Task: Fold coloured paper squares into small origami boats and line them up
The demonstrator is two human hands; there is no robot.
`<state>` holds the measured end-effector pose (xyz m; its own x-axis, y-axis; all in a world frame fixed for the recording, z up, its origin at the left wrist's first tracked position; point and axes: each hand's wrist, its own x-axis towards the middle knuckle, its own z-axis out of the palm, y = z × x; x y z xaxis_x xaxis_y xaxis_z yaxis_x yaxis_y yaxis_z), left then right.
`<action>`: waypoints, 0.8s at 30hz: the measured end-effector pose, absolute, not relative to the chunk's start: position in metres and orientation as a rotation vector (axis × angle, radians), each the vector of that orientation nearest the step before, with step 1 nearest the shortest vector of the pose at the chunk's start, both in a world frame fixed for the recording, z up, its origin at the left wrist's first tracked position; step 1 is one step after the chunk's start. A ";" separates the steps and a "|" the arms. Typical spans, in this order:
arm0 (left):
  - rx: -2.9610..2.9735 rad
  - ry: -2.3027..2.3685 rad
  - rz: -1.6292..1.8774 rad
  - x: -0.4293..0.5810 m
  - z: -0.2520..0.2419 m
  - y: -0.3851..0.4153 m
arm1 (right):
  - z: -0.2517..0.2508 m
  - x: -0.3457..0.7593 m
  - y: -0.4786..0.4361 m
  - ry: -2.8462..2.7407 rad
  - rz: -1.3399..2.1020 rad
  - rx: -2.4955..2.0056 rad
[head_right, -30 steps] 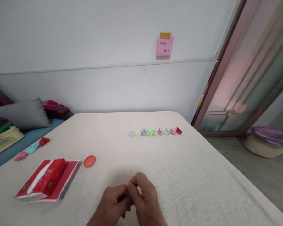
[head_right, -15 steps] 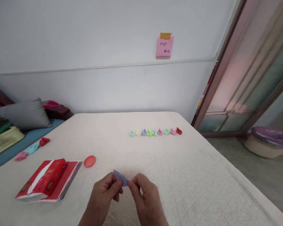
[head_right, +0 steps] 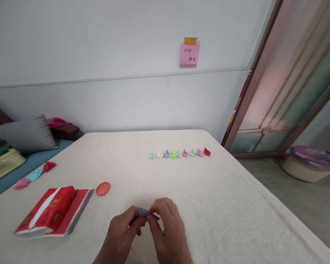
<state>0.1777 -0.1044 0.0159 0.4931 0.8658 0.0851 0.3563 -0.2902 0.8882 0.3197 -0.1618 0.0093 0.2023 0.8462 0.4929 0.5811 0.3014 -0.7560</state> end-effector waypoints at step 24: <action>1.695 0.854 0.677 0.174 0.022 -0.102 | 0.018 0.323 -0.158 -1.285 0.766 -1.311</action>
